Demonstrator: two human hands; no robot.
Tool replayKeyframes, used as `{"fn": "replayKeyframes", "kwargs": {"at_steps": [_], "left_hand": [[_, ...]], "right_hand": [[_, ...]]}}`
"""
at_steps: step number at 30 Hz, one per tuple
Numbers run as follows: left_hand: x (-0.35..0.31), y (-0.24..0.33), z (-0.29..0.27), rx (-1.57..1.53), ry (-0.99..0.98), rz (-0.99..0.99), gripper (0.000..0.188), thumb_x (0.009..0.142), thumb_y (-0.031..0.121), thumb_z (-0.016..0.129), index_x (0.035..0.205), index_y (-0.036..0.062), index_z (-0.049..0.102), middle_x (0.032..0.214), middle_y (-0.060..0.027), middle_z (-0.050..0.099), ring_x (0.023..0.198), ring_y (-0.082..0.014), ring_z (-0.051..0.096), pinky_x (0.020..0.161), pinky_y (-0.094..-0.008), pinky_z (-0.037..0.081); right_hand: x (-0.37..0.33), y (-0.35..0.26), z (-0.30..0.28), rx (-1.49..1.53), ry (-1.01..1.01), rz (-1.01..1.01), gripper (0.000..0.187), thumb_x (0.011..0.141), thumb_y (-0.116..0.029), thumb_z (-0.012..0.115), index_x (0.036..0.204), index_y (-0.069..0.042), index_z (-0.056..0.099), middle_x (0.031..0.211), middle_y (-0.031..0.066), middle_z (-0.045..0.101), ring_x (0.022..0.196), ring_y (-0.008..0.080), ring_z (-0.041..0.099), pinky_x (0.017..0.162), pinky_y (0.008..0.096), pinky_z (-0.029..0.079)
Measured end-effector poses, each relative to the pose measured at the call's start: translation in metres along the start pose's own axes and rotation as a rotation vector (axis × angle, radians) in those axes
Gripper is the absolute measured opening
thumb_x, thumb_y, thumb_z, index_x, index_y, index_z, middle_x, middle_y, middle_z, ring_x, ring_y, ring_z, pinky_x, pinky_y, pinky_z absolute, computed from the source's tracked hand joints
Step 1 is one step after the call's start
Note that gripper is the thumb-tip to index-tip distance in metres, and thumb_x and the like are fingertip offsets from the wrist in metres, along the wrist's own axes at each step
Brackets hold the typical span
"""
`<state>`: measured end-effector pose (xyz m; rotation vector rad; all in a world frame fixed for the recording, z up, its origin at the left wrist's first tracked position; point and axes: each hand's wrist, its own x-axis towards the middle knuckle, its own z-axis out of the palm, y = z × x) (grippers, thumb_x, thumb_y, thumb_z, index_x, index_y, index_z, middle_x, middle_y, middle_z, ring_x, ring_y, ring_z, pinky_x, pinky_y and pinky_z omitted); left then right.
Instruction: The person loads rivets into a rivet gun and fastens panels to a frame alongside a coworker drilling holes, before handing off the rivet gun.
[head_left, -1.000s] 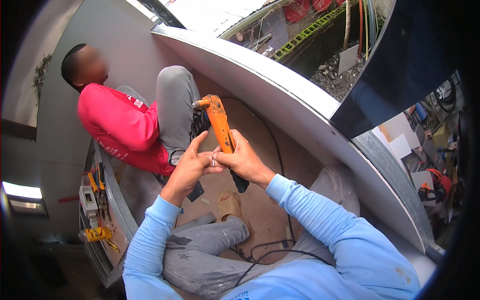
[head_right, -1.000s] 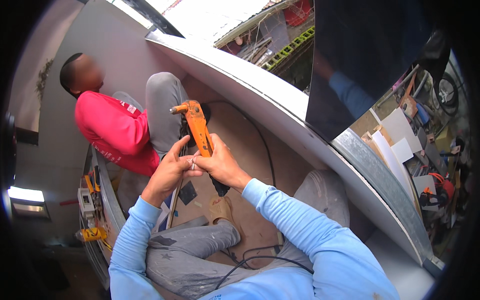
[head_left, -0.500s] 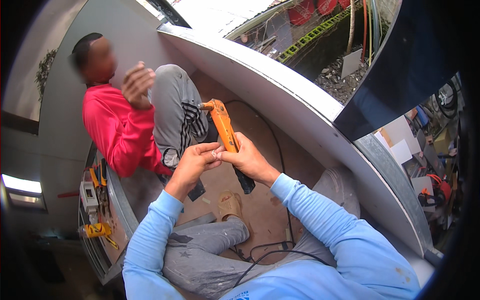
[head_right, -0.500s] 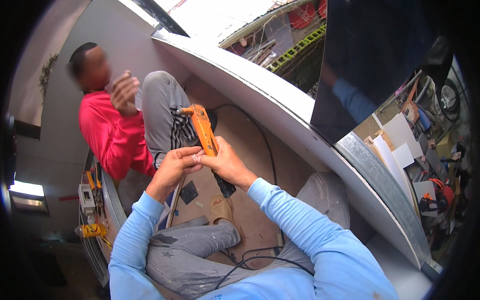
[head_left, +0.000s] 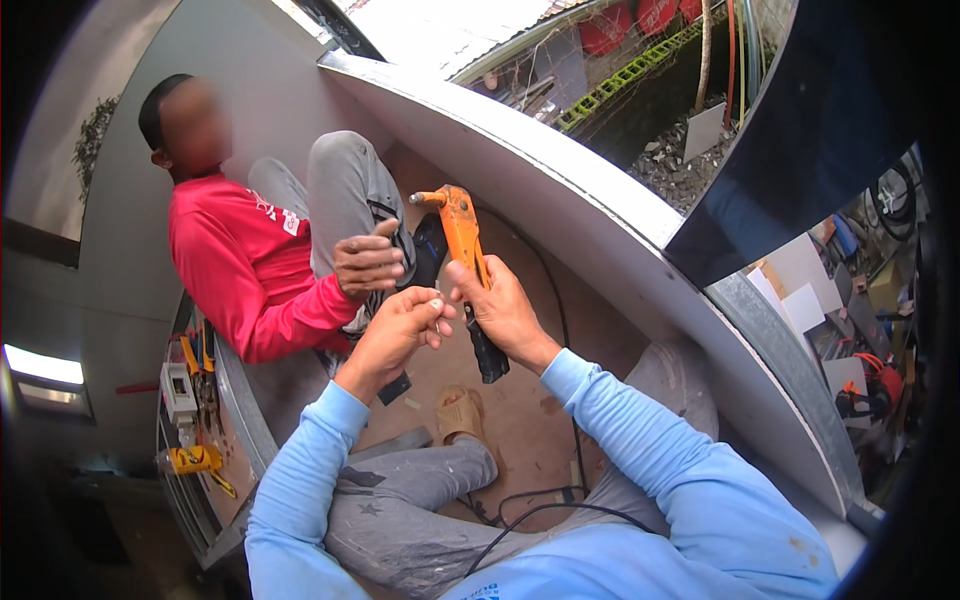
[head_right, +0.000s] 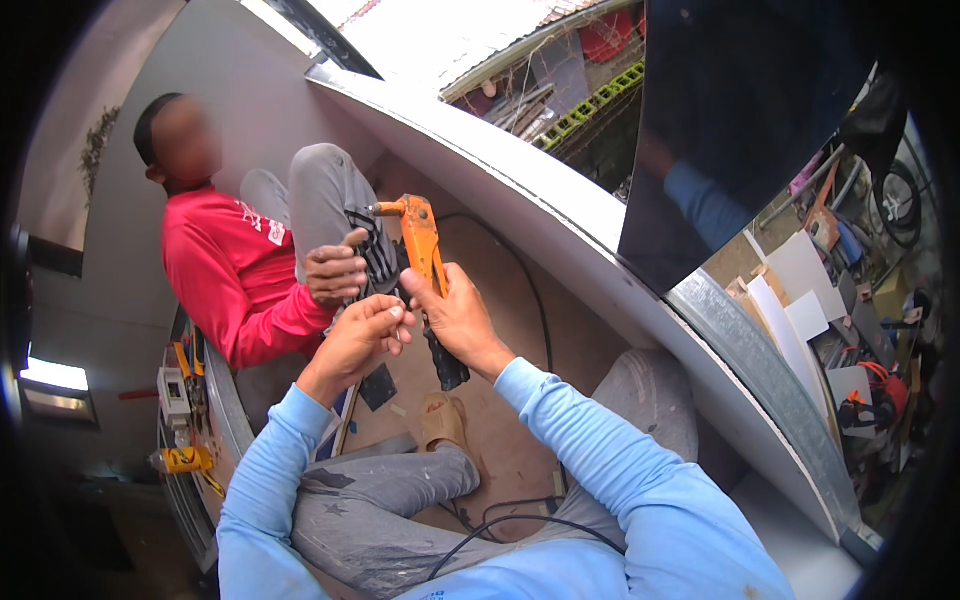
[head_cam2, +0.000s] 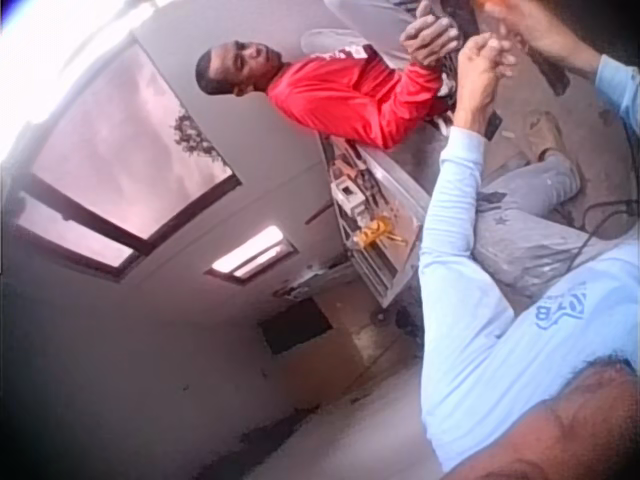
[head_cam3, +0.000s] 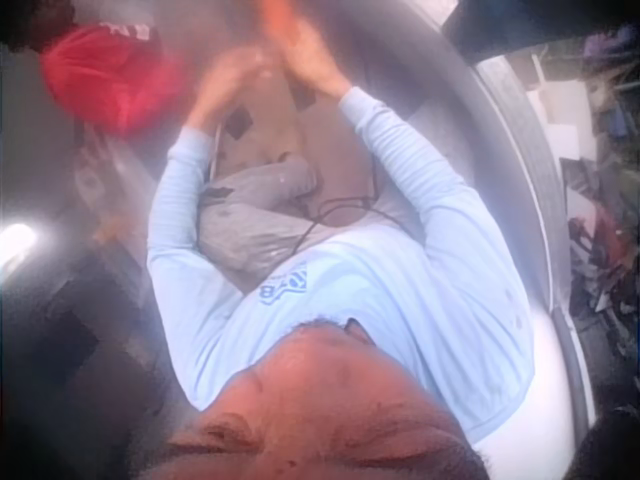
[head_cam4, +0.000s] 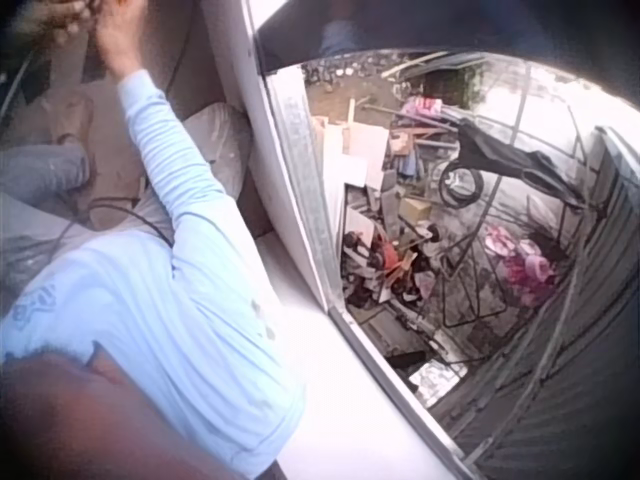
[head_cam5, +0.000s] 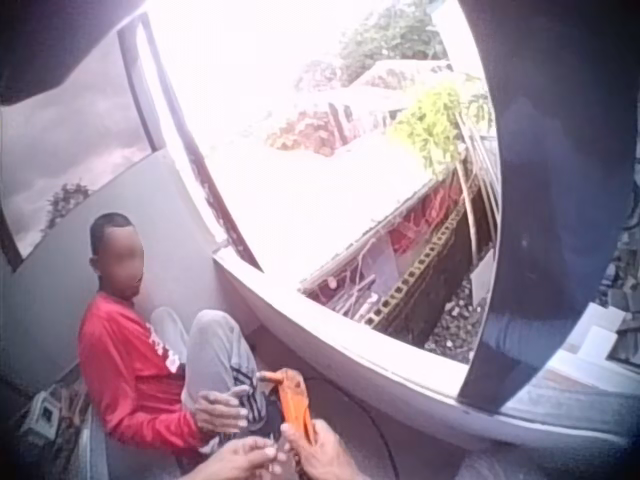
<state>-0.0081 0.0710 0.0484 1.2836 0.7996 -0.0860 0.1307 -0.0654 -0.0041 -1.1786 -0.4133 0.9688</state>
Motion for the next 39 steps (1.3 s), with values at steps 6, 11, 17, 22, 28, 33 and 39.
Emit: {"fn": "replayKeyframes", "kwargs": {"at_steps": [6, 11, 17, 22, 28, 33, 39], "left_hand": [[-0.001, 0.011, 0.008, -0.242, 0.044, 0.188, 0.013, 0.109, 0.019, 0.066, 0.116, 0.0098, 0.061, 0.097, 0.0019, 0.060, 0.079, -0.0087, 0.058, 0.067, -0.0249, 0.045], [-0.009, 0.025, 0.016, -0.296, 0.057, 0.183, 0.012, 0.108, 0.020, 0.063, 0.115, 0.0108, 0.059, 0.097, 0.0009, 0.060, 0.079, -0.0096, 0.057, 0.068, -0.0255, 0.044], [-0.008, 0.038, 0.011, -0.176, 0.322, 0.312, 0.010, 0.105, 0.017, 0.063, 0.108, 0.0078, 0.059, 0.092, -0.0014, 0.067, 0.060, -0.0047, 0.054, 0.052, -0.0209, 0.041], [0.011, 0.048, -0.029, -0.169, 0.455, 0.541, 0.010, 0.104, 0.015, 0.066, 0.107, 0.0064, 0.061, 0.094, -0.0020, 0.069, 0.049, -0.0025, 0.045, 0.039, -0.0188, 0.033], [0.011, 0.068, -0.032, -0.188, 0.514, 0.738, 0.023, 0.100, 0.005, 0.071, 0.122, 0.0034, 0.066, 0.089, 0.0006, 0.068, 0.051, -0.0021, 0.044, 0.042, -0.0201, 0.034], [0.005, 0.087, -0.047, -0.077, 0.613, 0.966, 0.021, 0.106, 0.010, 0.066, 0.126, 0.0025, 0.065, 0.104, -0.0071, 0.076, 0.048, 0.0004, 0.041, 0.039, -0.0181, 0.029], [-0.010, 0.093, -0.064, -0.142, 0.692, 0.884, 0.015, 0.106, 0.011, 0.067, 0.120, 0.0043, 0.067, 0.105, -0.0066, 0.076, 0.047, 0.0001, 0.040, 0.039, -0.0196, 0.030]], "right_hand": [[0.014, 0.026, -0.004, 0.073, 0.005, 0.110, 0.051, 0.117, -0.054, 0.041, 0.111, -0.006, 0.059, 0.087, 0.0023, 0.061, 0.066, 0.0098, 0.058, 0.062, 0.0277, 0.051], [0.024, 0.031, 0.007, 0.172, -0.039, 0.155, 0.046, 0.117, -0.049, 0.044, 0.111, -0.006, 0.059, 0.088, 0.0025, 0.062, 0.066, 0.0098, 0.058, 0.062, 0.0269, 0.051], [0.031, 0.030, 0.018, 0.173, -0.088, 0.207, 0.043, 0.117, -0.047, 0.045, 0.111, -0.006, 0.059, 0.087, 0.0021, 0.061, 0.065, 0.0099, 0.058, 0.059, 0.0269, 0.050], [0.024, 0.025, 0.025, 0.167, -0.146, 0.216, 0.042, 0.116, -0.046, 0.047, 0.112, -0.006, 0.059, 0.087, 0.0015, 0.060, 0.066, 0.0093, 0.057, 0.060, 0.0269, 0.049], [0.021, 0.022, 0.027, 0.166, -0.148, 0.127, 0.043, 0.115, -0.045, 0.050, 0.122, -0.004, 0.060, 0.088, 0.0001, 0.056, 0.073, 0.0064, 0.055, 0.063, 0.0286, 0.048], [0.032, 0.006, 0.040, -0.028, -0.279, -0.098, 0.049, 0.112, -0.040, 0.056, 0.142, -0.001, 0.057, 0.114, 0.0094, 0.070, 0.104, 0.0151, 0.067, 0.092, 0.0339, 0.054], [0.032, 0.029, 0.039, -0.416, 0.044, -0.430, 0.054, 0.110, -0.037, 0.059, 0.150, -0.001, 0.055, 0.132, 0.0175, 0.071, 0.119, 0.0235, 0.067, 0.102, 0.0385, 0.051]]}}
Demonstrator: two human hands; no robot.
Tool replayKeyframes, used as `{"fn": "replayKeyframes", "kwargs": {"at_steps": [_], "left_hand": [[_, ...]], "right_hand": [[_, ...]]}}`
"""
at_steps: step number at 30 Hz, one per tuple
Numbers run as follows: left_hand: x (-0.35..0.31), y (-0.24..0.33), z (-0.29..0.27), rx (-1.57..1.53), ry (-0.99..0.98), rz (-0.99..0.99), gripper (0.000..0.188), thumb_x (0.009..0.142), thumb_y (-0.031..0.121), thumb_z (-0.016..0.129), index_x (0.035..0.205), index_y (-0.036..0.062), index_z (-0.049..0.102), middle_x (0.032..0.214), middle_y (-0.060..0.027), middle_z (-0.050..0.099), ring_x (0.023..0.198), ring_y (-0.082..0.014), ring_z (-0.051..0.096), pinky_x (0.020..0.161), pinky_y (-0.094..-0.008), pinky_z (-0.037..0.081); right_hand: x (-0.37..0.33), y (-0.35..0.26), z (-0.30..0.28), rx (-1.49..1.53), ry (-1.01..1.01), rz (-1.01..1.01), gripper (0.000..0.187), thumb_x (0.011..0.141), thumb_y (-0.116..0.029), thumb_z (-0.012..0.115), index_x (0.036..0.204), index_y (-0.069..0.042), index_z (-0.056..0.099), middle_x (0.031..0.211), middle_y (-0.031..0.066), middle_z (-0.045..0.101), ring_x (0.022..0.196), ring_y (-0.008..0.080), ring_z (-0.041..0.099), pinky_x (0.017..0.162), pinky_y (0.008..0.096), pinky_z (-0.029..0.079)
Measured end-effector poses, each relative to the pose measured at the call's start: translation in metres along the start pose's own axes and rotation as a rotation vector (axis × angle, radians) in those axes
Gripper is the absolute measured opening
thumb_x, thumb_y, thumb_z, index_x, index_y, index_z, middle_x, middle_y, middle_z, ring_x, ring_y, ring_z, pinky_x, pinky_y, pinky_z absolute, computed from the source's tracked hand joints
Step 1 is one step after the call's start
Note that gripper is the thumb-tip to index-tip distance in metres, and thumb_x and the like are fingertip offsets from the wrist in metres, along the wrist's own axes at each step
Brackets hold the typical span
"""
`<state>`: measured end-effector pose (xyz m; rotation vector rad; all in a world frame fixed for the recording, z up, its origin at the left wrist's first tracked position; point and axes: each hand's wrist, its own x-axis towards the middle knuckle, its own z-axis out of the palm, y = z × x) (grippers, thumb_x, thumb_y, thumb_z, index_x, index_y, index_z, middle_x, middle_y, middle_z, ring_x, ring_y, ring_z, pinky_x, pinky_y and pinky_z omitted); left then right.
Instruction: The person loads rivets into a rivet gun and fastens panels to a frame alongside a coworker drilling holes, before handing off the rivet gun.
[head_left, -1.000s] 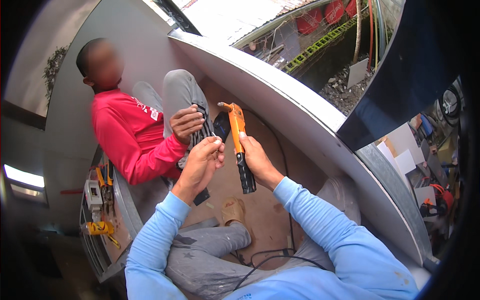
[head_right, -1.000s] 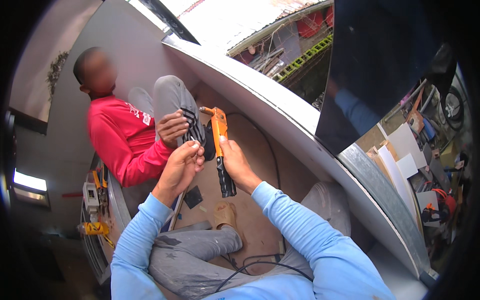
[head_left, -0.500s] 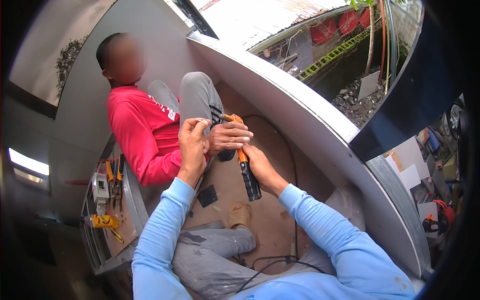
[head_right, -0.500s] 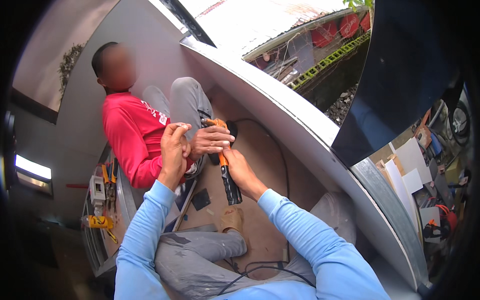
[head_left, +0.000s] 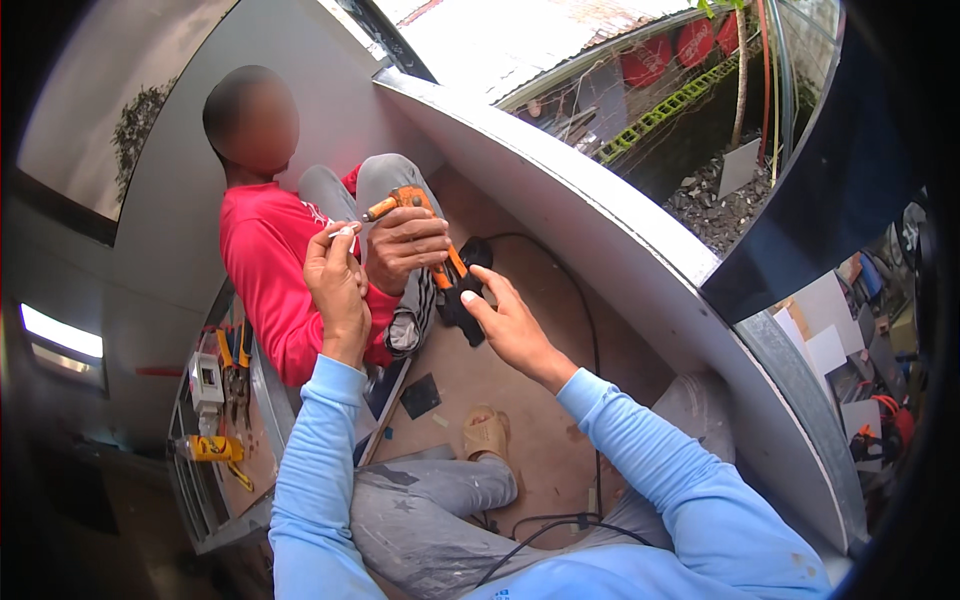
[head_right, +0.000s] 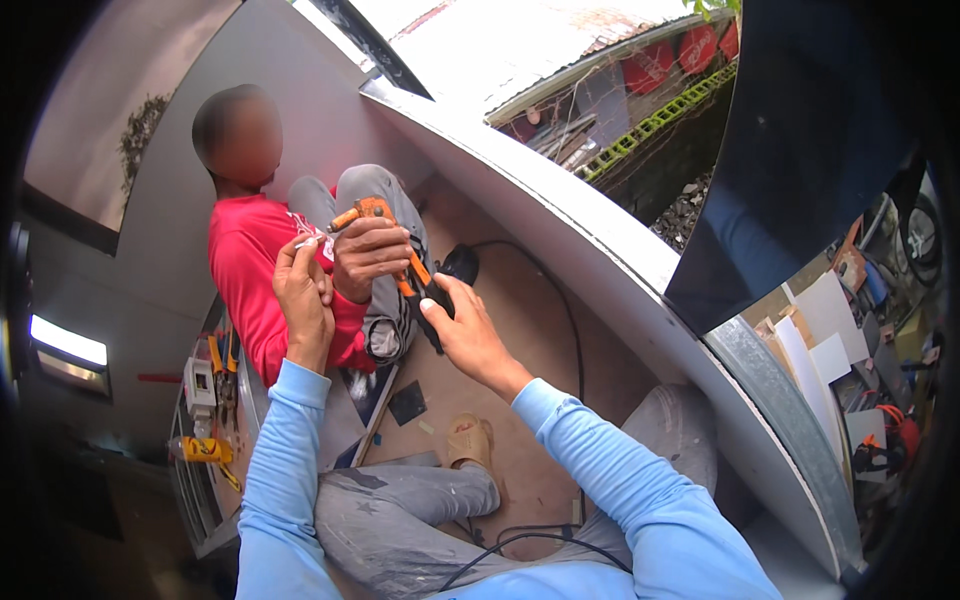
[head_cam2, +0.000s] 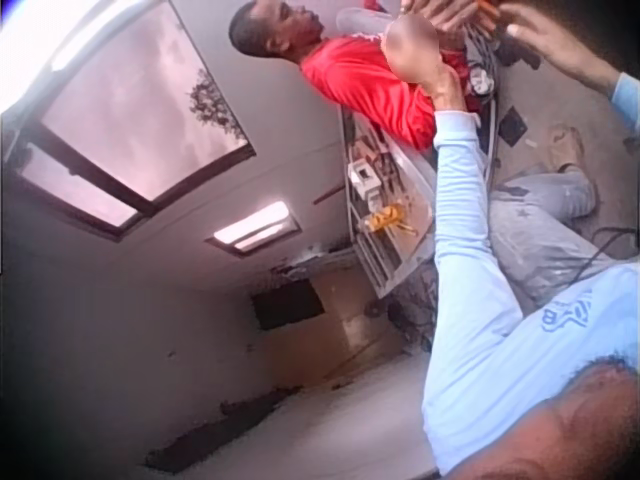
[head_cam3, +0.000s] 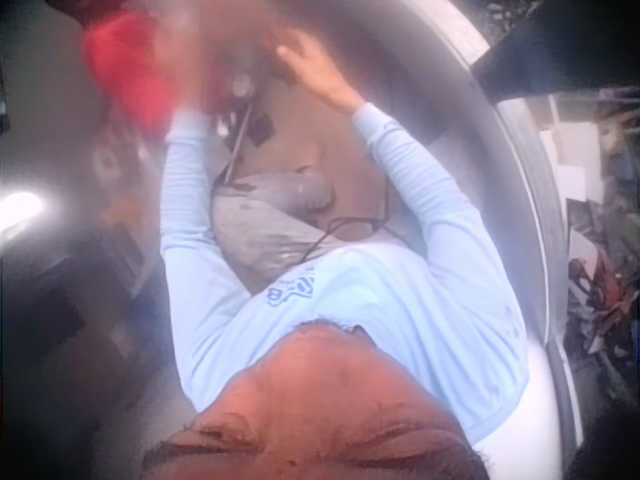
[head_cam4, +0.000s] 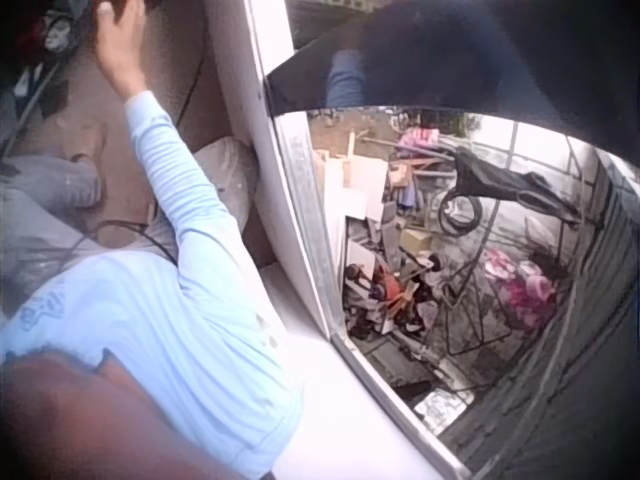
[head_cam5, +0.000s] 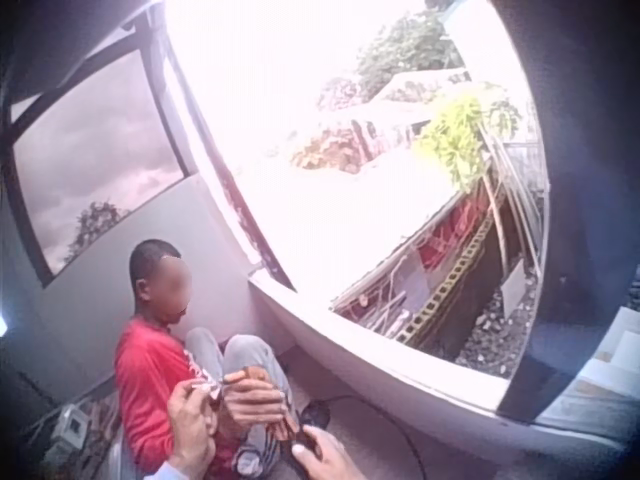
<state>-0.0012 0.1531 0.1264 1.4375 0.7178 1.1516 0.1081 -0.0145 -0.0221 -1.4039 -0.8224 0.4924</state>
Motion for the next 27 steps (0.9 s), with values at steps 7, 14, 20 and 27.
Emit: {"fn": "replayKeyframes", "kwargs": {"at_steps": [7, 14, 20, 27], "left_hand": [[0.008, 0.003, -0.006, 0.003, 0.080, -0.026, 0.026, 0.105, 0.011, 0.073, 0.127, -0.0004, 0.067, 0.110, -0.0123, 0.079, 0.047, -0.0013, 0.043, 0.039, -0.0203, 0.036], [0.013, -0.001, -0.008, 0.028, 0.118, -0.082, 0.021, 0.108, 0.022, 0.071, 0.112, 0.0024, 0.066, 0.107, -0.0156, 0.079, 0.045, -0.0019, 0.044, 0.038, -0.0206, 0.036], [0.008, -0.005, -0.006, 0.050, 0.074, -0.141, 0.030, 0.111, 0.036, 0.065, 0.108, 0.0058, 0.065, 0.098, -0.0134, 0.078, 0.045, -0.0034, 0.045, 0.037, -0.0208, 0.033], [-0.012, -0.003, 0.012, 0.339, -0.216, -0.251, 0.036, 0.113, 0.039, 0.061, 0.092, 0.0102, 0.065, 0.067, 0.0060, 0.053, 0.047, -0.0026, 0.043, 0.042, -0.0216, 0.031]], "right_hand": [[-0.007, -0.024, -0.013, 0.236, -0.022, 0.156, 0.043, 0.108, -0.034, 0.061, 0.135, 0.001, 0.066, 0.123, 0.0148, 0.073, 0.114, 0.0222, 0.068, 0.096, 0.0364, 0.053], [-0.006, -0.027, -0.021, 0.361, -0.117, 0.299, 0.038, 0.109, -0.034, 0.061, 0.121, 0.001, 0.071, 0.110, 0.0082, 0.077, 0.102, 0.0157, 0.068, 0.093, 0.0336, 0.053], [-0.004, -0.026, -0.027, 0.406, -0.139, 0.316, 0.037, 0.111, -0.035, 0.059, 0.119, -0.001, 0.072, 0.110, 0.0056, 0.077, 0.101, 0.0135, 0.068, 0.090, 0.0322, 0.053], [-0.002, -0.036, -0.036, 0.552, -0.160, 0.413, 0.036, 0.111, -0.037, 0.060, 0.124, -0.004, 0.070, 0.106, 0.0013, 0.073, 0.099, 0.0097, 0.067, 0.081, 0.0289, 0.055]]}}
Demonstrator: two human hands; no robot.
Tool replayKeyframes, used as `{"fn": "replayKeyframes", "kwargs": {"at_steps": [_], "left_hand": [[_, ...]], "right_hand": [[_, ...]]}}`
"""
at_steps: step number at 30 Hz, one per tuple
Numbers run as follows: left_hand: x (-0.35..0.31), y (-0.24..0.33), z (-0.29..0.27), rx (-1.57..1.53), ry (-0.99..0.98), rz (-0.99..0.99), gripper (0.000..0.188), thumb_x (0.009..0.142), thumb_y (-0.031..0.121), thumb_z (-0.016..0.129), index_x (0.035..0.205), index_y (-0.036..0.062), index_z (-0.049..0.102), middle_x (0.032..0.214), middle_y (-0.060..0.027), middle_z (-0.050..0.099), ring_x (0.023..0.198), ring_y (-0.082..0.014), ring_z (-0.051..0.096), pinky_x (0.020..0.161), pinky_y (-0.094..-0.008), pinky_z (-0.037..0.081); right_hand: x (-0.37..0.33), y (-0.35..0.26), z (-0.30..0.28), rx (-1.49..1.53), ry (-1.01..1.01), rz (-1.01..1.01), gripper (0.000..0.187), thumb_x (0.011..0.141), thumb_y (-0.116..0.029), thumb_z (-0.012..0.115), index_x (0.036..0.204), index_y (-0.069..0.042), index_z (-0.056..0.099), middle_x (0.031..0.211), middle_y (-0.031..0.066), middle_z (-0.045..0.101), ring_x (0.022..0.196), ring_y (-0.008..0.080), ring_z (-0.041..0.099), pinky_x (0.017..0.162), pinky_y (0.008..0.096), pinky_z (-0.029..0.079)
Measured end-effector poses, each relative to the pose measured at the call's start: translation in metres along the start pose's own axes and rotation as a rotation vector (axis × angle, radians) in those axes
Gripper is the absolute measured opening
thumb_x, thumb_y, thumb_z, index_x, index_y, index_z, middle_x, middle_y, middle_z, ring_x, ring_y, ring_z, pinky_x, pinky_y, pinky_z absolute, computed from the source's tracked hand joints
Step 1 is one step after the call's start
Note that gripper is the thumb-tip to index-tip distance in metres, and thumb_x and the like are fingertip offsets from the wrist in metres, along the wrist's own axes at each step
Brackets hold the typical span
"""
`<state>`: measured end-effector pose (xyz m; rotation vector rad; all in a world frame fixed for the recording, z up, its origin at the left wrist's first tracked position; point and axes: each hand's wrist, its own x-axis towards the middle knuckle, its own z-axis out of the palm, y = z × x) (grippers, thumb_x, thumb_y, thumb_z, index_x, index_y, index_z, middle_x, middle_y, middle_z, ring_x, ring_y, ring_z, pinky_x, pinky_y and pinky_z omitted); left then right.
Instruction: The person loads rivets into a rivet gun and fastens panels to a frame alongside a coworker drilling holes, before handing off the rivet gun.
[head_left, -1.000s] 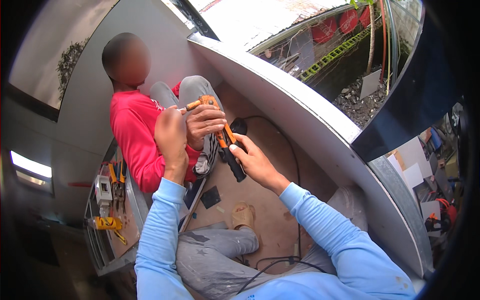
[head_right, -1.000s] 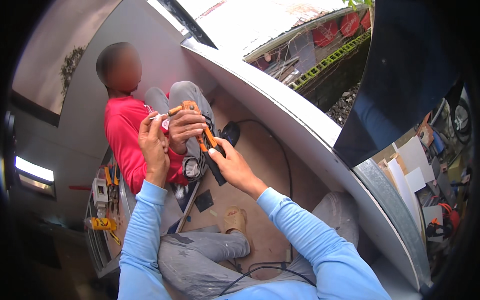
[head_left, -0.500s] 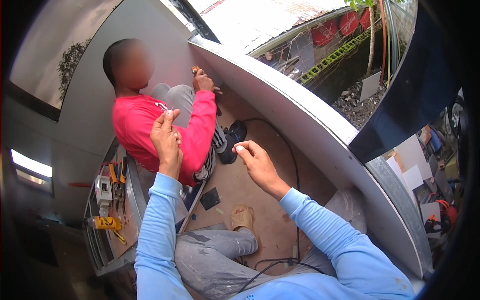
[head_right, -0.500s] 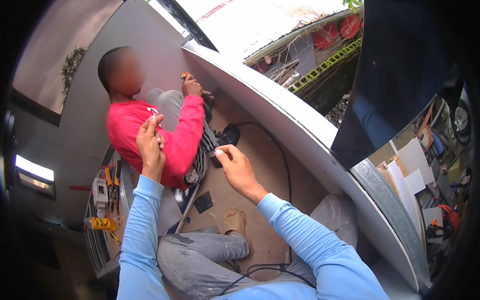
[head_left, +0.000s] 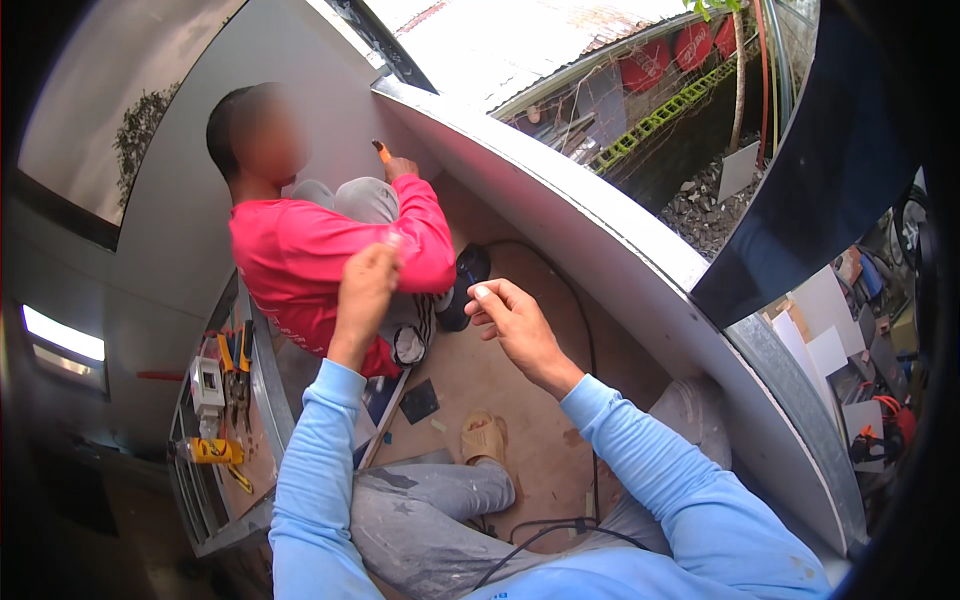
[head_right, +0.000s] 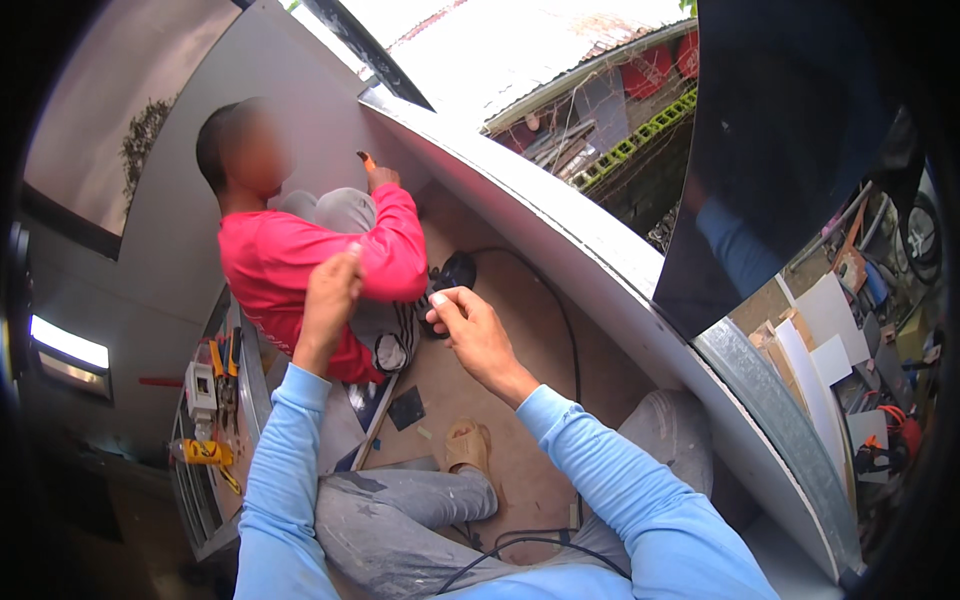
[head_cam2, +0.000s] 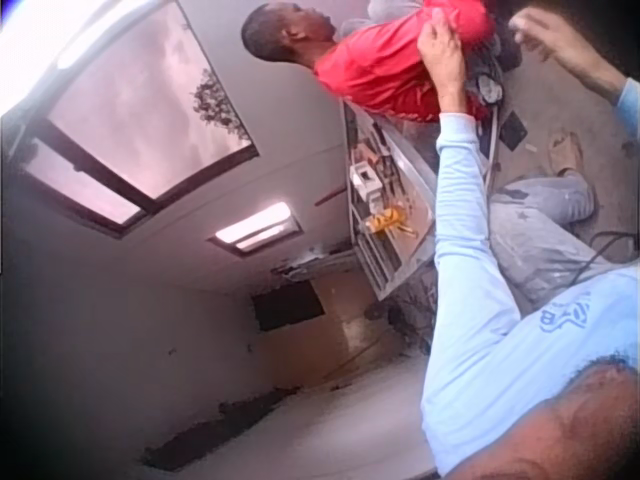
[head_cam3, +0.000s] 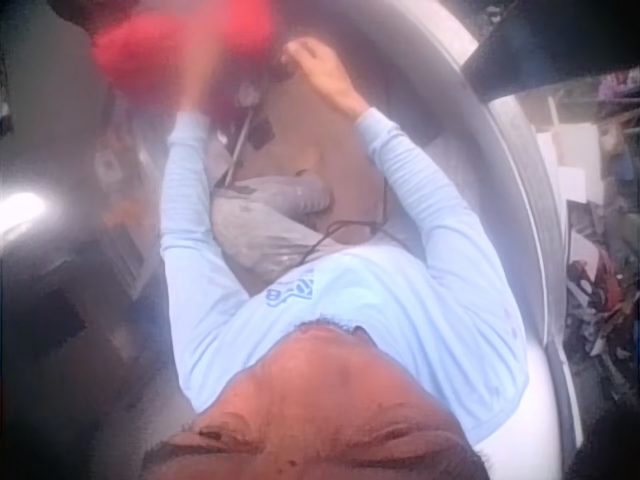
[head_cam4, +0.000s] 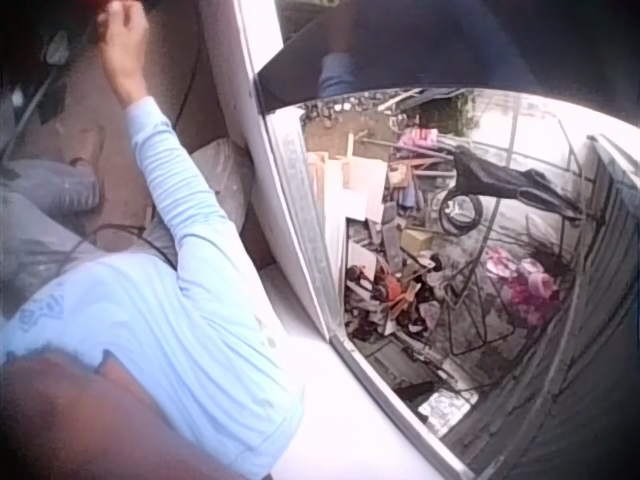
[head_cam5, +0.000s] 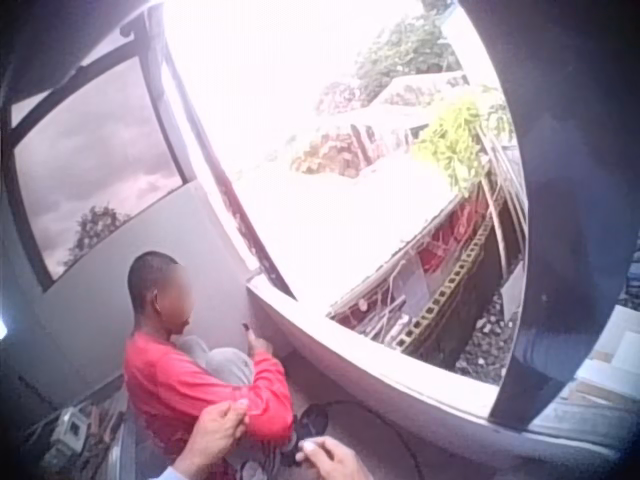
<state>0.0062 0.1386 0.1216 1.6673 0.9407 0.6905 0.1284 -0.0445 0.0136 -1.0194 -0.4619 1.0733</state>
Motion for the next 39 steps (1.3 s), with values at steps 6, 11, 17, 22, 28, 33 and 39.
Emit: {"fn": "replayKeyframes", "kwargs": {"at_steps": [6, 11, 17, 22, 28, 33, 39], "left_hand": [[-0.019, -0.012, 0.034, 0.429, -0.395, 0.101, 0.047, 0.109, 0.040, 0.067, 0.083, 0.0004, 0.068, 0.067, 0.0000, 0.056, 0.065, -0.0077, 0.049, 0.058, -0.0315, 0.041], [-0.026, -0.011, 0.045, 0.623, -0.410, 0.153, 0.045, 0.107, 0.038, 0.066, 0.090, -0.0040, 0.067, 0.068, -0.0119, 0.056, 0.065, -0.0138, 0.052, 0.060, -0.0381, 0.045], [-0.022, -0.037, 0.039, 0.167, -0.332, 0.026, 0.023, 0.107, 0.013, 0.052, 0.117, -0.0007, 0.067, 0.106, -0.0116, 0.072, 0.091, -0.0146, 0.067, 0.076, -0.0329, 0.054], [-0.051, -0.049, 0.078, -0.309, -0.201, -0.033, 0.032, 0.109, 0.002, 0.046, 0.137, -0.0011, 0.061, 0.132, -0.0163, 0.071, 0.114, -0.0178, 0.069, 0.097, -0.0302, 0.058], [-0.060, -0.053, 0.094, -0.386, -0.259, -0.114, 0.034, 0.112, 0.006, 0.048, 0.144, 0.0007, 0.057, 0.148, -0.0161, 0.065, 0.135, -0.0227, 0.061, 0.116, -0.0365, 0.048], [-0.071, -0.050, 0.101, -0.426, -0.159, -0.106, 0.032, 0.115, 0.010, 0.046, 0.145, 0.0067, 0.058, 0.157, -0.0112, 0.059, 0.149, -0.0205, 0.049, 0.120, -0.0359, 0.044], [-0.075, -0.042, 0.107, -0.304, 0.080, -0.109, 0.036, 0.115, 0.016, 0.049, 0.148, 0.0045, 0.057, 0.156, -0.0101, 0.058, 0.145, -0.0230, 0.052, 0.118, -0.0374, 0.045]], "right_hand": [[-0.002, -0.008, 0.002, -0.002, -0.039, -0.143, 0.029, 0.108, -0.029, 0.067, 0.120, -0.003, 0.069, 0.103, 0.0027, 0.072, 0.091, 0.0091, 0.067, 0.075, 0.0274, 0.057], [0.001, 0.001, -0.010, -0.058, -0.094, -0.129, 0.027, 0.108, -0.027, 0.067, 0.121, -0.003, 0.069, 0.097, 0.0027, 0.072, 0.085, 0.0089, 0.067, 0.073, 0.0265, 0.057], [-0.002, 0.001, -0.001, 0.124, 0.006, -0.048, 0.025, 0.109, -0.025, 0.067, 0.122, -0.004, 0.069, 0.102, 0.0027, 0.072, 0.091, 0.0099, 0.068, 0.074, 0.0269, 0.058], [-0.005, 0.009, 0.004, 0.337, 0.036, 0.054, 0.024, 0.111, -0.026, 0.066, 0.124, -0.006, 0.066, 0.117, 0.0053, 0.069, 0.104, 0.0146, 0.069, 0.082, 0.0307, 0.060], [-0.002, 0.017, 0.000, 0.452, 0.050, 0.067, 0.023, 0.111, -0.023, 0.065, 0.124, -0.005, 0.066, 0.121, 0.0058, 0.070, 0.114, 0.0182, 0.069, 0.085, 0.0324, 0.060], [-0.003, 0.021, 0.010, 0.322, 0.081, -0.002, 0.022, 0.110, -0.023, 0.066, 0.122, -0.004, 0.068, 0.108, 0.0053, 0.074, 0.096, 0.0130, 0.072, 0.078, 0.0283, 0.059], [0.024, 0.048, 0.012, 0.116, 0.141, -0.156, 0.022, 0.108, -0.021, 0.066, 0.118, -0.001, 0.068, 0.100, 0.0041, 0.074, 0.086, 0.0087, 0.067, 0.071, 0.0252, 0.054]]}}
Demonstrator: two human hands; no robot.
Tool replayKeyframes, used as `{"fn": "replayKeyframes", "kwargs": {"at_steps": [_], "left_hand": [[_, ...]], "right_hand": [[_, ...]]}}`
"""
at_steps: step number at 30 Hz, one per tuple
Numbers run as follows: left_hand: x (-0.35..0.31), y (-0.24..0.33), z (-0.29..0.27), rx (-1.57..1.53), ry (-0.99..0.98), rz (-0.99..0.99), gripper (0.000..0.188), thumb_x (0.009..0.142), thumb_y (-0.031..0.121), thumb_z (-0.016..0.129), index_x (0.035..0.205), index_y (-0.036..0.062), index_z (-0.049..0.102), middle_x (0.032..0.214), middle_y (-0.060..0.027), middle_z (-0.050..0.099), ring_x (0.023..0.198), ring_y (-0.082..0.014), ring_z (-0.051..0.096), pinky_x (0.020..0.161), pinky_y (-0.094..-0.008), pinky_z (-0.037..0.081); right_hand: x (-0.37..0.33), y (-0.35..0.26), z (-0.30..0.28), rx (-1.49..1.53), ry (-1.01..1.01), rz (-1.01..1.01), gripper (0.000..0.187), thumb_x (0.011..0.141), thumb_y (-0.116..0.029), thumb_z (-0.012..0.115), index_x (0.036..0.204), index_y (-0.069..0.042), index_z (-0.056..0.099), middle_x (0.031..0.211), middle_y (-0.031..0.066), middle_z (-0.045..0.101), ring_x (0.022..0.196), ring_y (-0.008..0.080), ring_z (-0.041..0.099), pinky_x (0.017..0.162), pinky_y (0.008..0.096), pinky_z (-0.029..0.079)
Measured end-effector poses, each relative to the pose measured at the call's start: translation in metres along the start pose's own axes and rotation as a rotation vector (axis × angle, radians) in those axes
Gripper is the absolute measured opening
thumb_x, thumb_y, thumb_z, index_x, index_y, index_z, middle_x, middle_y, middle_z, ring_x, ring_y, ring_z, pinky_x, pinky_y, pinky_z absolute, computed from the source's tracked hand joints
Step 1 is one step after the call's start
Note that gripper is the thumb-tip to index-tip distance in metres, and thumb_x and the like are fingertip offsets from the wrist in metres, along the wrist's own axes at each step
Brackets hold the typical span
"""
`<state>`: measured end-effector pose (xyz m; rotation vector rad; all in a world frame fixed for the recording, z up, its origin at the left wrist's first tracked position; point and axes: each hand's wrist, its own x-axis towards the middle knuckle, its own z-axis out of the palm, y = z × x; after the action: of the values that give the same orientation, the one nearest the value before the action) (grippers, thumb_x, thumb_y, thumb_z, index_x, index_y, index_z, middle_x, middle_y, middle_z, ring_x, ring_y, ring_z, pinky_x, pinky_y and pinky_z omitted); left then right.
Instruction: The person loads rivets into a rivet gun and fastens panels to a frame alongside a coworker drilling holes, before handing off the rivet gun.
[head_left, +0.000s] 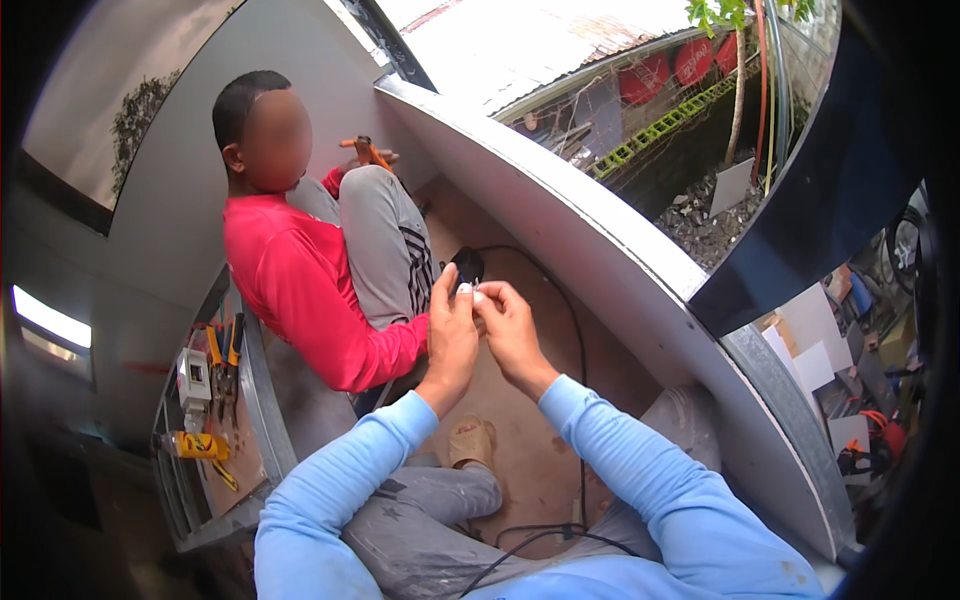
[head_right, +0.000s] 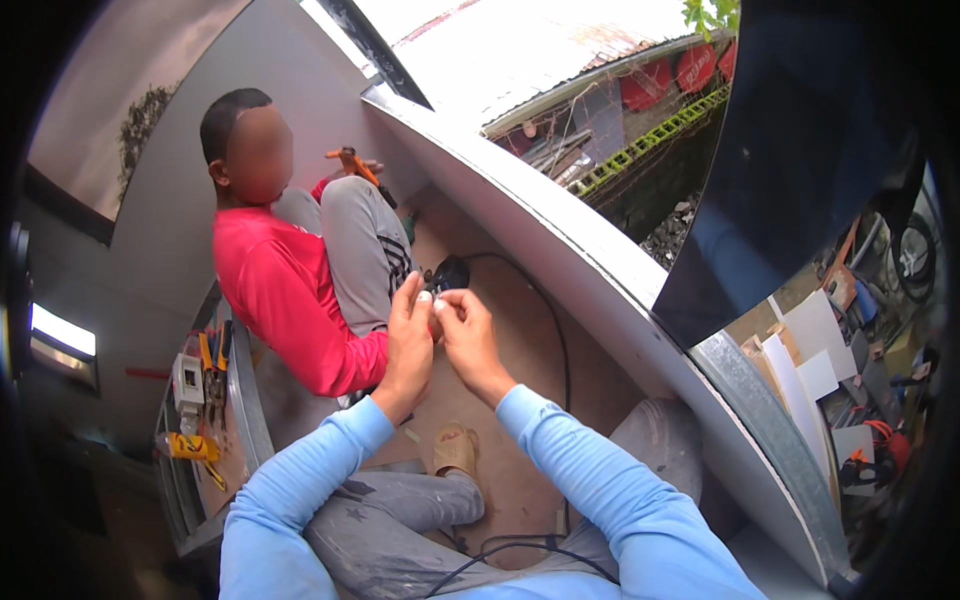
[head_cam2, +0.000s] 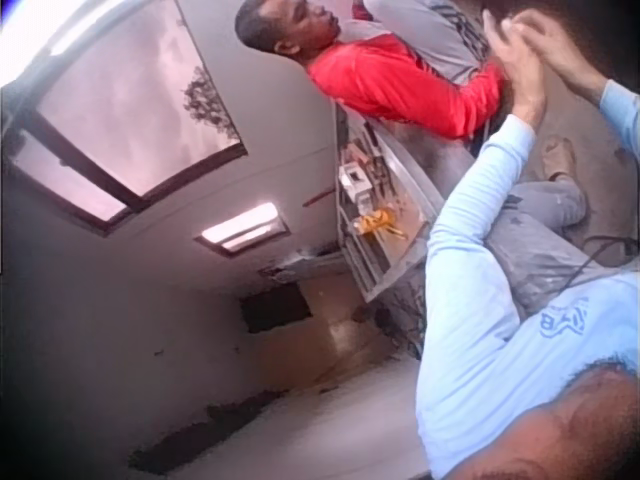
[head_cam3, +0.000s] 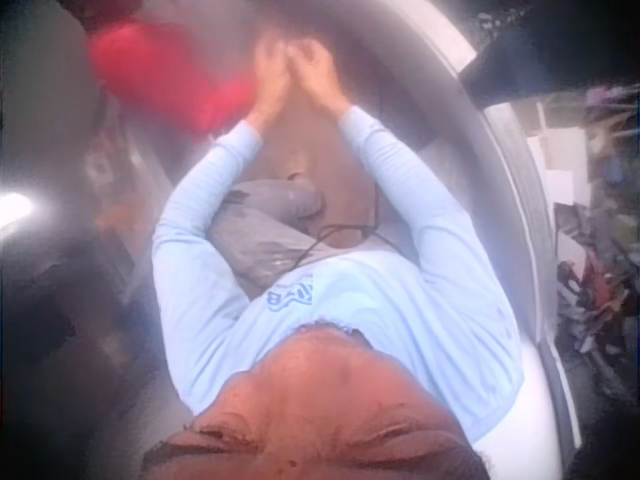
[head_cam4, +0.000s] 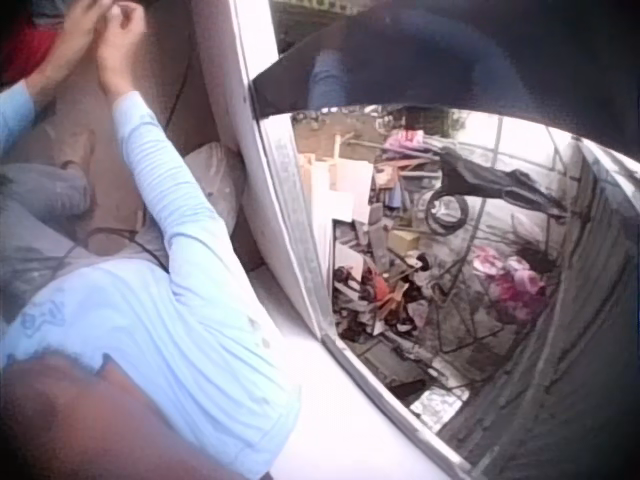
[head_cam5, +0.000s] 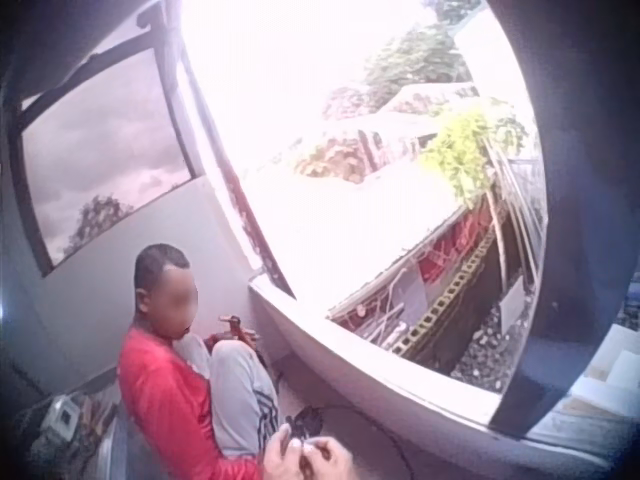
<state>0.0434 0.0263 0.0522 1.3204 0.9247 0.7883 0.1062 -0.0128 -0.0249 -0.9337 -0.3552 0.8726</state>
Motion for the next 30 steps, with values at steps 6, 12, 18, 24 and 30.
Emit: {"fn": "replayKeyframes", "kwargs": {"at_steps": [6, 12, 18, 24, 30], "left_hand": [[-0.125, 0.085, 0.012, 0.543, -1.059, 0.557, 0.037, 0.108, 0.023, 0.064, 0.140, 0.0043, 0.062, 0.129, -0.0123, 0.067, 0.124, -0.0291, 0.065, 0.115, -0.0423, 0.046], [-0.168, 0.090, -0.002, 0.690, -1.357, 0.593, 0.029, 0.106, 0.028, 0.065, 0.124, 0.0048, 0.066, 0.115, -0.0122, 0.067, 0.112, -0.0296, 0.065, 0.105, -0.0423, 0.049], [-0.171, 0.074, -0.019, 0.955, -1.299, 0.658, 0.019, 0.101, 0.024, 0.067, 0.104, 0.0052, 0.065, 0.100, -0.0090, 0.062, 0.098, -0.0261, 0.062, 0.092, -0.0398, 0.048], [-0.165, 0.071, -0.028, 0.938, -1.207, 0.703, 0.023, 0.099, 0.027, 0.069, 0.097, 0.0047, 0.065, 0.096, -0.0082, 0.062, 0.094, -0.0251, 0.062, 0.085, -0.0388, 0.047], [-0.152, 0.064, -0.031, 0.902, -1.164, 0.761, 0.023, 0.098, 0.028, 0.068, 0.095, 0.0055, 0.066, 0.096, -0.0084, 0.063, 0.095, -0.0261, 0.064, 0.083, -0.0401, 0.049]], "right_hand": [[0.070, 0.018, -0.037, -0.520, -0.095, -0.052, 0.027, 0.097, -0.022, 0.072, 0.109, 0.002, 0.076, 0.095, 0.0130, 0.079, 0.090, 0.0202, 0.074, 0.083, 0.0358, 0.057], [0.085, 0.021, -0.033, -0.980, -0.287, -0.011, 0.025, 0.095, -0.023, 0.070, 0.109, -0.004, 0.078, 0.104, 0.0197, 0.079, 0.103, 0.0369, 0.075, 0.092, 0.0459, 0.057], [0.092, 0.038, -0.025, -1.269, -0.395, -0.080, 0.023, 0.094, -0.022, 0.071, 0.110, -0.007, 0.080, 0.108, 0.0210, 0.079, 0.105, 0.0390, 0.075, 0.091, 0.0499, 0.057], [0.106, 0.036, -0.020, -1.606, -0.585, -0.285, 0.016, 0.095, -0.021, 0.070, 0.100, -0.011, 0.081, 0.111, 0.0167, 0.072, 0.111, 0.0373, 0.069, 0.094, 0.0499, 0.057], [0.096, 0.025, -0.034, -1.307, -0.443, -0.526, 0.022, 0.100, -0.018, 0.066, 0.115, -0.006, 0.076, 0.123, 0.0149, 0.072, 0.116, 0.0379, 0.066, 0.101, 0.0483, 0.054]]}}
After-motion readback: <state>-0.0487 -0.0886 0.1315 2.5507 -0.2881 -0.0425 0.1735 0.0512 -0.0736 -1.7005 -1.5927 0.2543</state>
